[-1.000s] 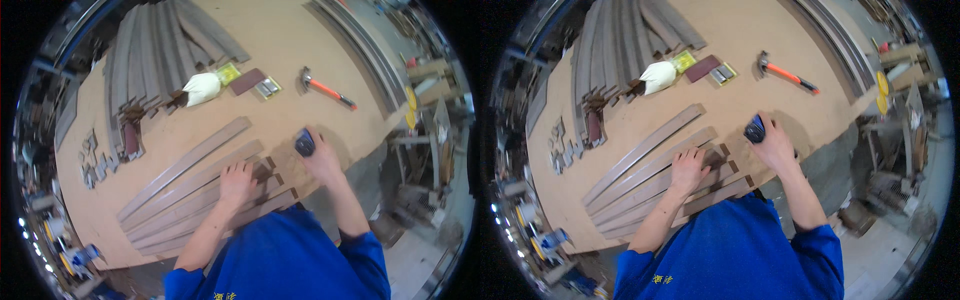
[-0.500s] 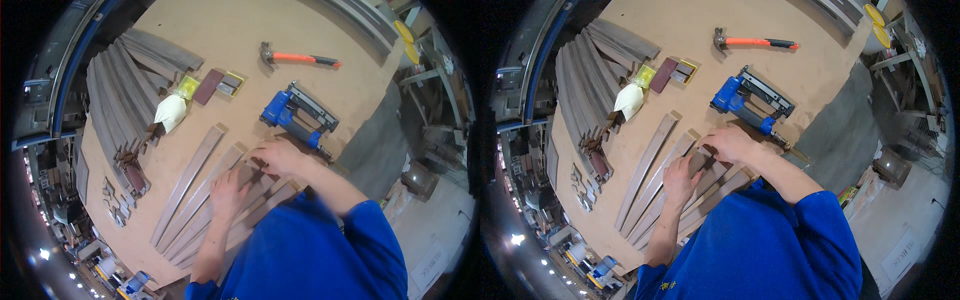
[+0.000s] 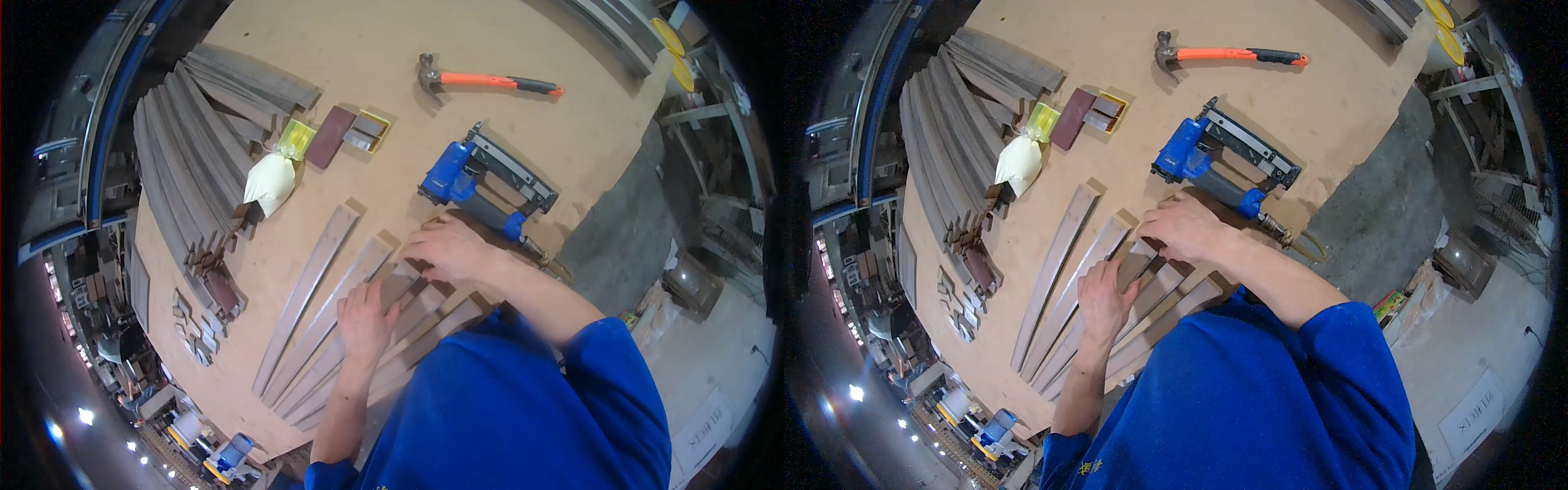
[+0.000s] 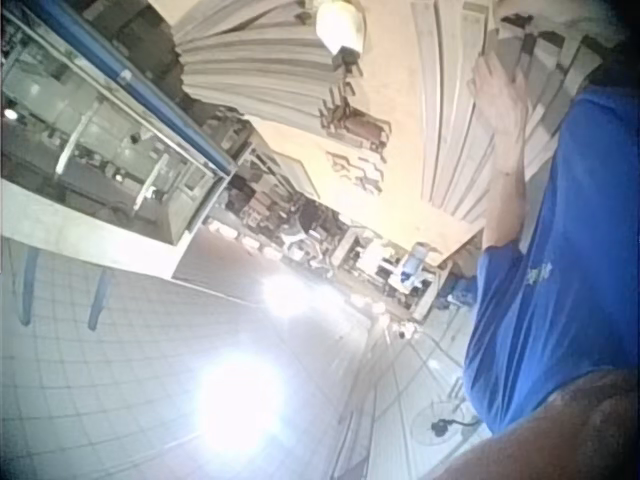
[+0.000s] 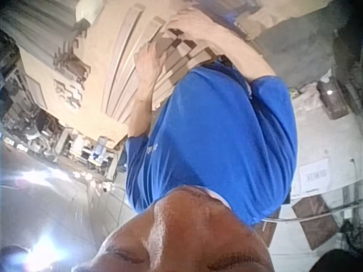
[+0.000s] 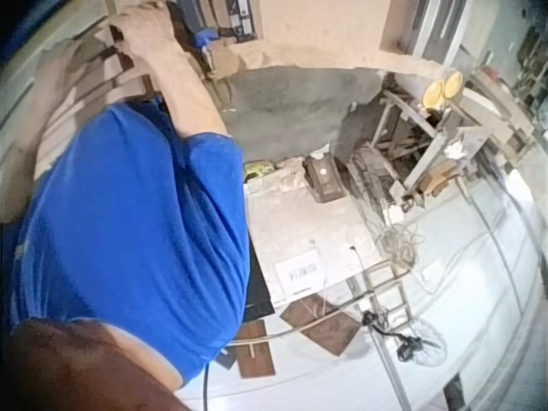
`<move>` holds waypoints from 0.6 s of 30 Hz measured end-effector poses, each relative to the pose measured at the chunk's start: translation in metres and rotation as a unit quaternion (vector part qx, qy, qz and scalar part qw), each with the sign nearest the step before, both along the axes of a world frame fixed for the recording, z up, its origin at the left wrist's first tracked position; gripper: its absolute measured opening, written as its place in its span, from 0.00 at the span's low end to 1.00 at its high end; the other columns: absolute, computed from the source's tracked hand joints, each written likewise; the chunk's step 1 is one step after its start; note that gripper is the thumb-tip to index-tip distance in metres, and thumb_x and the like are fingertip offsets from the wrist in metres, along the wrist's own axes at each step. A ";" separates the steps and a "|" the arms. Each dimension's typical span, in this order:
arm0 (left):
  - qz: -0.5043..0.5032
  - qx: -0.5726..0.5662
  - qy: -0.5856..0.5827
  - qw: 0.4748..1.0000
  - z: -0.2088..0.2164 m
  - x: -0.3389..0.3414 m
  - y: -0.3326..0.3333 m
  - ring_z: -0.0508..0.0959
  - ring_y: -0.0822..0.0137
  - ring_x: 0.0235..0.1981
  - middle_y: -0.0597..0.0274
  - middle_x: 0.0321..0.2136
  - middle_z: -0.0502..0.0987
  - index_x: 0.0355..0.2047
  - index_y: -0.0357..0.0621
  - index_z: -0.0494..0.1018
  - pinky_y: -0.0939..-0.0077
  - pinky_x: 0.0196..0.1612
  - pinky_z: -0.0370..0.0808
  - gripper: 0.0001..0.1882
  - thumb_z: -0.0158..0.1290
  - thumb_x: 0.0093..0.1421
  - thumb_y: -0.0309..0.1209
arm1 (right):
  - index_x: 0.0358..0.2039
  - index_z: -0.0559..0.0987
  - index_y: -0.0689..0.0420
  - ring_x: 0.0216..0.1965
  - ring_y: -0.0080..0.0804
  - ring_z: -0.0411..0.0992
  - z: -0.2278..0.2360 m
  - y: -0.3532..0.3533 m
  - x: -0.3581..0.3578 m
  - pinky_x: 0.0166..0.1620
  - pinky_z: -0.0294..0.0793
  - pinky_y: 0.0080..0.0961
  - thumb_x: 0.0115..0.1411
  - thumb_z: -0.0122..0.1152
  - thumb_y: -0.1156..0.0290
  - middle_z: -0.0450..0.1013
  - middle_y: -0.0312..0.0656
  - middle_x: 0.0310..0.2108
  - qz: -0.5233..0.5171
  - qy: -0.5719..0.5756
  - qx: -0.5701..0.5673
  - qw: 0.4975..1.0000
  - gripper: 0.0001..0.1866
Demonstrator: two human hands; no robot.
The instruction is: Aligning wood slats and using a pneumatic nail gun to fasten them.
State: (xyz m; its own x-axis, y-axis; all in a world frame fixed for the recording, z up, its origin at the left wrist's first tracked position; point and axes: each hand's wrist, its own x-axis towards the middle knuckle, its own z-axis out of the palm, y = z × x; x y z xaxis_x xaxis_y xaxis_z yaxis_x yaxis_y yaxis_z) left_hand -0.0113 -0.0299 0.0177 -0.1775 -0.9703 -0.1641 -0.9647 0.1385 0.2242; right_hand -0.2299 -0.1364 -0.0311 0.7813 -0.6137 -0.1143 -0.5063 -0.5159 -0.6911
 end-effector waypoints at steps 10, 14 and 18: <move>0.048 0.007 -0.004 0.999 0.002 -0.009 0.002 0.78 0.57 0.42 0.58 0.38 0.78 0.46 0.41 0.77 0.60 0.43 0.70 0.26 0.70 0.48 0.35 | 0.48 0.84 0.44 0.52 0.37 0.70 0.016 0.055 -0.008 0.51 0.66 0.46 0.53 0.65 0.67 0.78 0.29 0.42 -0.194 0.028 0.036 0.980 0.19; 0.048 0.008 0.008 0.999 0.001 -0.008 0.000 0.78 0.56 0.42 0.58 0.38 0.78 0.46 0.41 0.78 0.60 0.43 0.70 0.25 0.70 0.48 0.34 | 0.48 0.84 0.46 0.52 0.38 0.69 0.013 0.065 0.002 0.53 0.64 0.49 0.51 0.64 0.69 0.79 0.31 0.43 -0.228 0.005 0.025 0.973 0.21; 0.048 0.003 0.009 0.999 0.000 -0.008 0.001 0.78 0.56 0.42 0.57 0.38 0.78 0.46 0.41 0.78 0.60 0.44 0.70 0.25 0.70 0.48 0.34 | 0.48 0.84 0.48 0.53 0.40 0.68 0.018 0.065 0.003 0.54 0.62 0.49 0.51 0.64 0.69 0.79 0.32 0.44 -0.234 0.006 0.064 0.970 0.21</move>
State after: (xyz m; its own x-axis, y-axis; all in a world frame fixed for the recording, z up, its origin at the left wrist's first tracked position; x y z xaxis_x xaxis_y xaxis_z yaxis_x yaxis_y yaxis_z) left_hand -0.0191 -0.0289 0.0174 -0.0867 -0.9820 -0.1677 -0.9691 0.0441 0.2427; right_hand -0.2269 -0.0712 -0.0126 0.4182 -0.8811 -0.2207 -0.6734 -0.1377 -0.7263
